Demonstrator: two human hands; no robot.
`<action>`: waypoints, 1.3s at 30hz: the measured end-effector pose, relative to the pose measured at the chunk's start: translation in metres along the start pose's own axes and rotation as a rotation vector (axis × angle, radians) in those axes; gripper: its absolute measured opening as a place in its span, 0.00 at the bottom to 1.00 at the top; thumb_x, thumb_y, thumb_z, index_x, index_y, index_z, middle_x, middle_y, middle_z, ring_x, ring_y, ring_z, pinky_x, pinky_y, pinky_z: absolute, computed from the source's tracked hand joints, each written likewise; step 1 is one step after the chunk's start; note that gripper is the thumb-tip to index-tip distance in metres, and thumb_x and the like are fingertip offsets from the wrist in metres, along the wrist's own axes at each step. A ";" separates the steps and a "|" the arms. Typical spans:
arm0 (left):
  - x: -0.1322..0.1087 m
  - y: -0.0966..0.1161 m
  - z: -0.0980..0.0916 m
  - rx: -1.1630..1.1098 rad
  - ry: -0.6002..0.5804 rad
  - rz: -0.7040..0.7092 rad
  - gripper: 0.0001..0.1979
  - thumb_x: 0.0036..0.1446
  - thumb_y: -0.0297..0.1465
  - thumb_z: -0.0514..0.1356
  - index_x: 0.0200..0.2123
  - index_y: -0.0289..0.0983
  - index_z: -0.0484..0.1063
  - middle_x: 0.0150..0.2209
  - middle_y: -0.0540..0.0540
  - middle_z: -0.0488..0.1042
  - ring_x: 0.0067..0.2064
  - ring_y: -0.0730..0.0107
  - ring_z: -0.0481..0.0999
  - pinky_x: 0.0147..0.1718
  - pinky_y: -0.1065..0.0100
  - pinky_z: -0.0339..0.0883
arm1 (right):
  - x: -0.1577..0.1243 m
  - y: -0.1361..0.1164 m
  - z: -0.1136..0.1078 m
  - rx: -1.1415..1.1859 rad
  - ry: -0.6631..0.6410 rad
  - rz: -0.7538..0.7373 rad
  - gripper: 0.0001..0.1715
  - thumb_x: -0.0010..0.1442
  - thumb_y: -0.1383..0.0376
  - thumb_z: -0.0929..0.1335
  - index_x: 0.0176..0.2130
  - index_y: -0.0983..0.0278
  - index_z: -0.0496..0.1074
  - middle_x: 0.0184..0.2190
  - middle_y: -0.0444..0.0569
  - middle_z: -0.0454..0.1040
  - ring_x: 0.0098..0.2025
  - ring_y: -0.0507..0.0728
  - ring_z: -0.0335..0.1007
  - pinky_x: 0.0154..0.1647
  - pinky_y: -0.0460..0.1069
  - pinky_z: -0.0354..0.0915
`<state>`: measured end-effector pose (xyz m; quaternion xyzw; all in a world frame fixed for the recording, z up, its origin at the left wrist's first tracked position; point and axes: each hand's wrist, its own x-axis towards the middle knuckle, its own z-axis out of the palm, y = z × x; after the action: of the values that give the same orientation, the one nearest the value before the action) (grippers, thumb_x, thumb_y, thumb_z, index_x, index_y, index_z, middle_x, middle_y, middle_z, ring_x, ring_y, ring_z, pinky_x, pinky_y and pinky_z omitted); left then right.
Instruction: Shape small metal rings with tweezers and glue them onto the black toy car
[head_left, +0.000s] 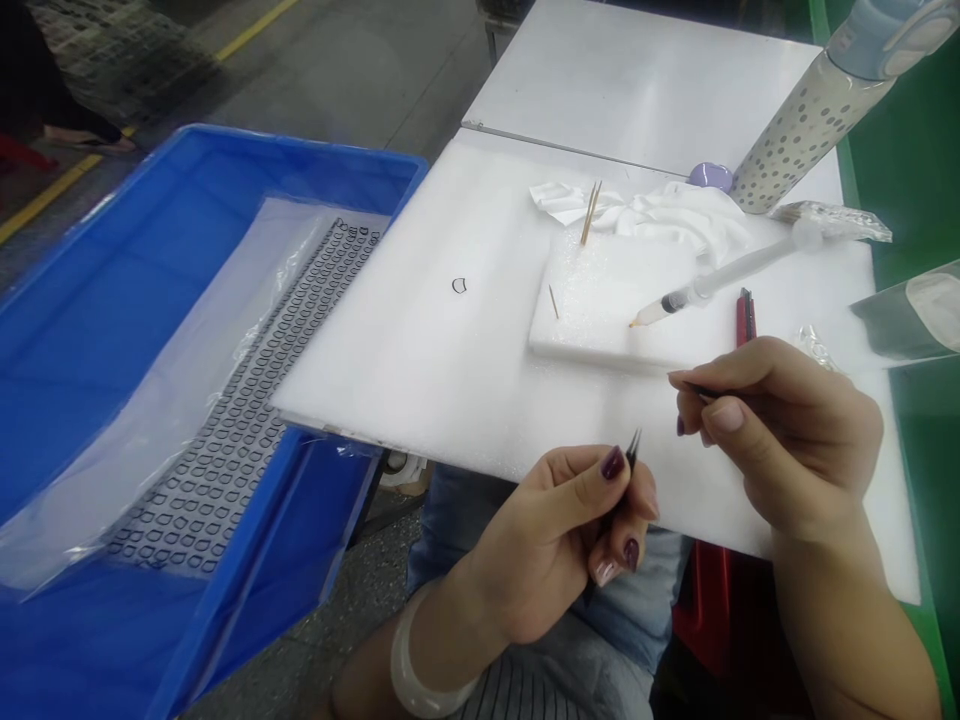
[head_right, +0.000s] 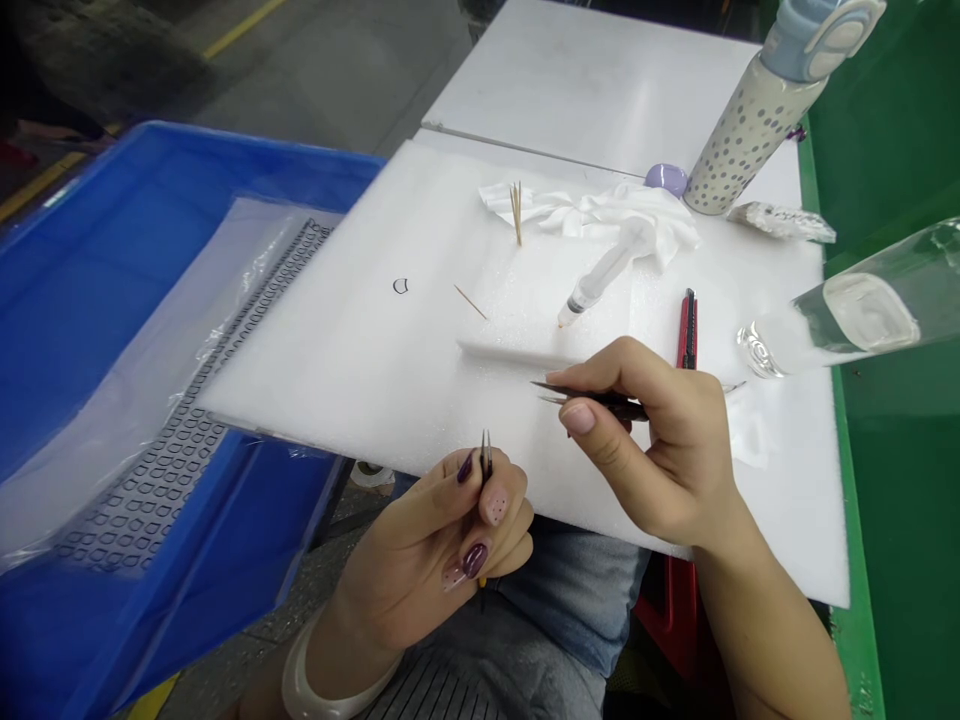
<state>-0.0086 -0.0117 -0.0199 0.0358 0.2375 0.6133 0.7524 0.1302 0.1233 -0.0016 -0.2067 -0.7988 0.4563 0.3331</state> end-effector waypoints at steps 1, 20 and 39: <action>0.000 0.000 0.000 0.003 0.006 0.003 0.18 0.57 0.43 0.73 0.26 0.34 0.78 0.16 0.55 0.62 0.17 0.84 0.53 0.19 0.75 0.48 | -0.001 0.001 0.000 0.001 0.001 0.000 0.07 0.68 0.62 0.70 0.44 0.52 0.79 0.25 0.43 0.72 0.26 0.56 0.68 0.26 0.54 0.66; 0.006 -0.001 0.003 0.088 0.120 0.168 0.14 0.60 0.38 0.71 0.30 0.36 0.75 0.23 0.54 0.69 0.22 0.82 0.59 0.24 0.77 0.56 | 0.001 0.001 0.002 -0.021 -0.001 -0.050 0.07 0.66 0.67 0.72 0.43 0.55 0.78 0.26 0.41 0.75 0.25 0.52 0.69 0.22 0.49 0.64; 0.006 -0.002 0.000 0.016 0.114 0.200 0.12 0.65 0.37 0.66 0.34 0.35 0.83 0.29 0.49 0.69 0.31 0.74 0.65 0.35 0.73 0.63 | 0.002 0.001 0.002 -0.071 -0.007 -0.052 0.06 0.65 0.66 0.72 0.43 0.56 0.78 0.27 0.41 0.76 0.27 0.52 0.72 0.23 0.49 0.66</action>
<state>-0.0059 -0.0064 -0.0222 0.0304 0.2802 0.6843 0.6726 0.1279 0.1242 -0.0028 -0.1959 -0.8209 0.4193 0.3345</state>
